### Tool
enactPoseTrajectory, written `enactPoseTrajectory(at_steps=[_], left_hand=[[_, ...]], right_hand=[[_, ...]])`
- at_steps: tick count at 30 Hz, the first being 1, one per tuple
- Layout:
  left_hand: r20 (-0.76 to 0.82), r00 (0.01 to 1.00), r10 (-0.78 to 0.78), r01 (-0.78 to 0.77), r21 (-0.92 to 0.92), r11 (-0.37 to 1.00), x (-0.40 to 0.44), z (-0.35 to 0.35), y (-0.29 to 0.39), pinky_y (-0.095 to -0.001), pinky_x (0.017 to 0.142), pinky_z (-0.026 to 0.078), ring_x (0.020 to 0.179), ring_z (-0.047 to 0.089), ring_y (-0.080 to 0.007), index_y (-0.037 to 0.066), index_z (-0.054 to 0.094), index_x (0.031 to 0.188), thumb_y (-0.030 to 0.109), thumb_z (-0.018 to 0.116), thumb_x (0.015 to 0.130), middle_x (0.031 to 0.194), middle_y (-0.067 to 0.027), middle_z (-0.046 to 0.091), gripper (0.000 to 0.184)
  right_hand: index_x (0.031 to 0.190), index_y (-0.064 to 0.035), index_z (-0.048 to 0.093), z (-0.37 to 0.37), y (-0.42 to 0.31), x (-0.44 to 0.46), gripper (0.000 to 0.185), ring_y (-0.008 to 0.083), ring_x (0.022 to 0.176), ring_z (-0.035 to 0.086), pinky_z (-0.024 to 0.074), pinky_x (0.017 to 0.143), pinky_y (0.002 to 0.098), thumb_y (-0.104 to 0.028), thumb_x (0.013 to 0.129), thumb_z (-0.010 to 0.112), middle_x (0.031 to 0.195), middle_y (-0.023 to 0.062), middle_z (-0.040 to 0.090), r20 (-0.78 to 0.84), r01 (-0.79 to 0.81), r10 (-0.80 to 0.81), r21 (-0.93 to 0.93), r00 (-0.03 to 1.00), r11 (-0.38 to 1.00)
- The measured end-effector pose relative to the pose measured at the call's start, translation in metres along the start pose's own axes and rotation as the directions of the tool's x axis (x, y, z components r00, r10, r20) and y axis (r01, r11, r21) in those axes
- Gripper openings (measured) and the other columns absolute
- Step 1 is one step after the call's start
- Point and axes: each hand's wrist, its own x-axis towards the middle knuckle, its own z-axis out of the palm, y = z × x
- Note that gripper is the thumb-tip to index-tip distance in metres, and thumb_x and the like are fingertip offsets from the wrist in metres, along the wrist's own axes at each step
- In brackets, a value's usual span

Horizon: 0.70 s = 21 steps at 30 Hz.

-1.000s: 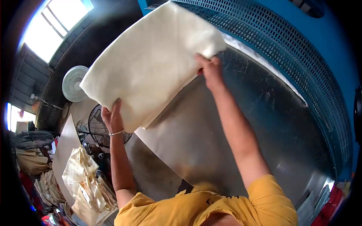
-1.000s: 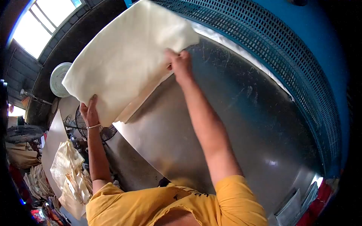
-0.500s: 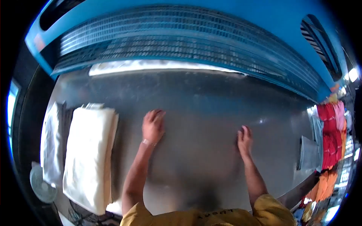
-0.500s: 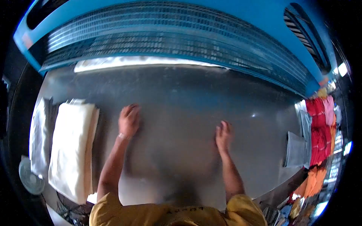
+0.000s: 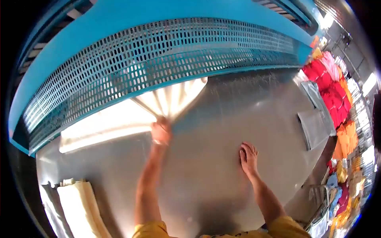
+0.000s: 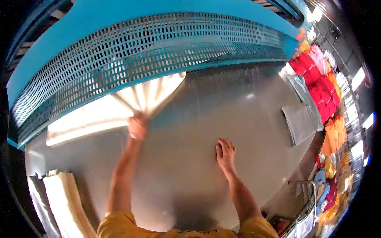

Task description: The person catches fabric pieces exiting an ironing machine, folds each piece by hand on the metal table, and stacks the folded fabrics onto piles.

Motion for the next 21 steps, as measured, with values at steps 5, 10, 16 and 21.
enactPoseTrajectory(at_steps=[5,10,16,21], left_hand=[[0.139,0.96,0.244,-0.141,-0.514,0.846,-0.213,-0.085,0.149,-0.0415,0.075,0.044,0.093,0.055,-0.0278,0.013,0.063,0.098,0.014,0.06,0.068,0.101,-0.0076,0.061,0.03],[0.231,0.933,-0.276,0.304,-0.095,0.948,-0.315,-0.257,0.12,-0.036,0.07,0.044,0.075,0.052,-0.025,0.005,0.061,0.083,0.015,0.05,0.084,0.08,-0.012,0.057,0.015],[0.013,0.707,-0.708,0.672,0.303,0.676,-0.414,-0.329,0.04,-0.0439,0.066,0.045,0.077,0.055,-0.0347,0.005,0.062,0.079,0.008,0.054,0.075,0.079,-0.0156,0.058,0.009],[-0.134,0.783,-0.607,0.62,0.244,0.746,-0.404,-0.29,0.128,-0.0405,0.063,0.047,0.074,0.057,-0.0322,0.008,0.062,0.072,0.012,0.056,0.073,0.077,-0.0118,0.06,0.007]], right_hand=[[0.101,-0.0088,0.055,0.01,0.022,-0.006,0.019,0.0256,0.101,0.049,0.037,0.085,0.0387,-0.015,0.083,0.055,0.113,0.0059,0.052,-0.061,-0.022,0.024,0.037,0.998,0.999],[0.095,-0.0008,0.055,-0.022,0.012,0.009,0.033,0.0176,0.082,0.061,0.0515,0.058,0.0309,-0.032,0.085,0.057,0.099,0.0122,0.057,0.315,-0.426,0.543,0.9,0.779,0.089],[0.084,-0.0053,0.057,-0.039,0.046,-0.003,0.031,0.0152,0.044,0.056,0.0454,0.042,0.0233,-0.036,0.082,0.06,0.058,0.0062,0.058,0.604,-0.718,0.404,0.651,0.687,0.246],[0.088,-0.0085,0.06,-0.073,0.161,-0.05,0.025,0.0116,0.059,0.056,0.0459,0.051,0.0255,-0.033,0.082,0.058,0.073,0.0033,0.062,0.43,-0.499,0.395,0.862,0.812,0.086]])
